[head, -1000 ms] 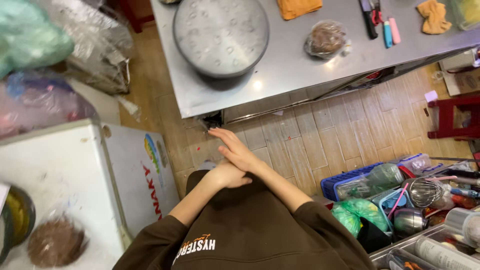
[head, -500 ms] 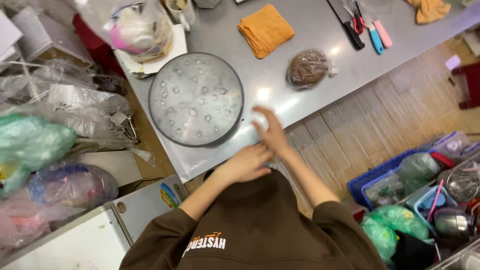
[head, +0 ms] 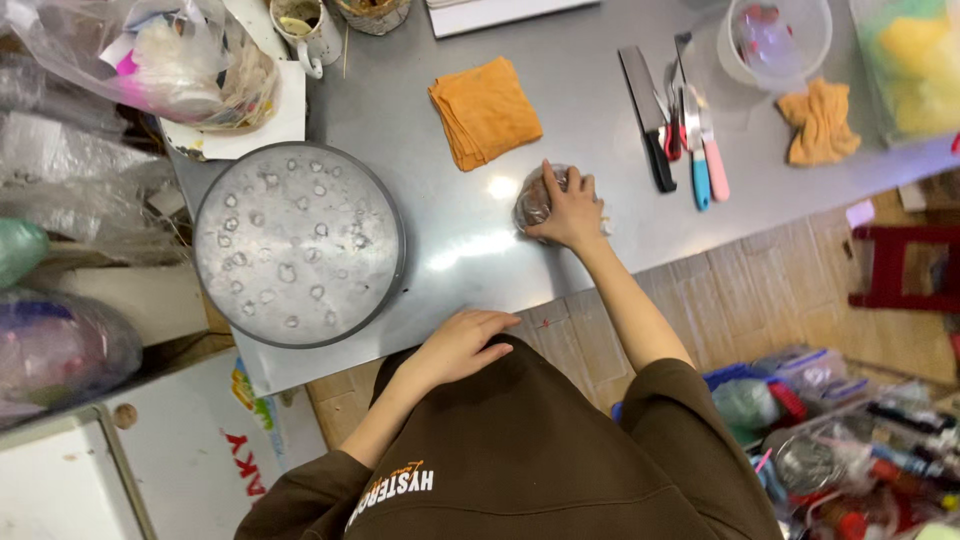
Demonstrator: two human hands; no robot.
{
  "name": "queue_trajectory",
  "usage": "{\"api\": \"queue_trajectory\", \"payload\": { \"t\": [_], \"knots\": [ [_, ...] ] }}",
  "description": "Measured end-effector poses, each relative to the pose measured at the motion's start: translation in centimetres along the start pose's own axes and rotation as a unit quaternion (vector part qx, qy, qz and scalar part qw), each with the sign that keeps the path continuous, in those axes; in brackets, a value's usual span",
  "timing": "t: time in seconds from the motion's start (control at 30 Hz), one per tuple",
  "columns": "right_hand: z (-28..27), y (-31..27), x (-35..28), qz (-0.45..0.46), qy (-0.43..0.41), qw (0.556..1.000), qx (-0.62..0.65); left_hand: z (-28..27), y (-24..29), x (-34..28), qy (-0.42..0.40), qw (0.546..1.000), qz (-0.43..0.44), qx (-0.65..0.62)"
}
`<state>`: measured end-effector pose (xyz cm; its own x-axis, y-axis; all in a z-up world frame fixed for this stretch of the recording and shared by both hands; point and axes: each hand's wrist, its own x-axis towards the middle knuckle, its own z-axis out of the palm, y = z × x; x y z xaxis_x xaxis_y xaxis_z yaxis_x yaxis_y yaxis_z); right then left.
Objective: The person organizes and prepares ingredients for a cake, including removing items from a microwave and freezer, stirring a large bowl of white frosting with a spatula, and placing small amounts of frosting on a cake board.
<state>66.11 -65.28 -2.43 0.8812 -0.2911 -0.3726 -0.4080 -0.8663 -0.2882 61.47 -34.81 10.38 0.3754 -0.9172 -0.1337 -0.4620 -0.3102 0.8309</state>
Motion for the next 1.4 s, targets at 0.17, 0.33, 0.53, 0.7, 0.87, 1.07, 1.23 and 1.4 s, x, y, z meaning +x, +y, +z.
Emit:
{"api": "queue_trajectory", "payload": {
  "t": [0.17,0.33,0.53,0.7,0.87,1.07,1.23,1.4],
  "knots": [
    [-1.3,10.1,3.3,-0.051,-0.127,0.839,0.527,0.1,0.2,2.4,0.086,0.996,-0.019,-0.011],
    [1.4,8.9,-1.8,-0.029,-0.154,0.55,0.82,-2.1,1.7,2.2,0.194,0.977,-0.062,-0.063],
    [0.3,-4.2,-6.8,-0.168,-0.213,0.628,0.73,-3.4,3.8,0.1,0.365,0.92,-0.098,-0.109],
    [-1.7,-18.1,-13.2,-0.303,-0.245,0.705,0.592,-3.6,3.1,-8.6,0.473,0.864,-0.148,-0.081],
    [1.7,-29.1,-20.6,-0.328,-0.352,0.66,0.577,-1.2,2.5,-22.0,0.577,0.797,-0.163,-0.074],
    [11.7,-38.6,-29.4,-0.331,-0.437,0.59,0.593,4.0,2.5,-35.8,0.686,0.697,-0.207,-0.029],
    [17.4,-43.8,-33.9,-0.333,-0.475,0.59,0.562,6.4,2.2,-43.6,0.715,0.624,-0.316,0.0],
    [20.2,-49.6,-34.2,-0.351,-0.56,0.551,0.51,7.8,-0.3,-47.4,0.774,0.544,-0.323,-0.005]
  ]
}}
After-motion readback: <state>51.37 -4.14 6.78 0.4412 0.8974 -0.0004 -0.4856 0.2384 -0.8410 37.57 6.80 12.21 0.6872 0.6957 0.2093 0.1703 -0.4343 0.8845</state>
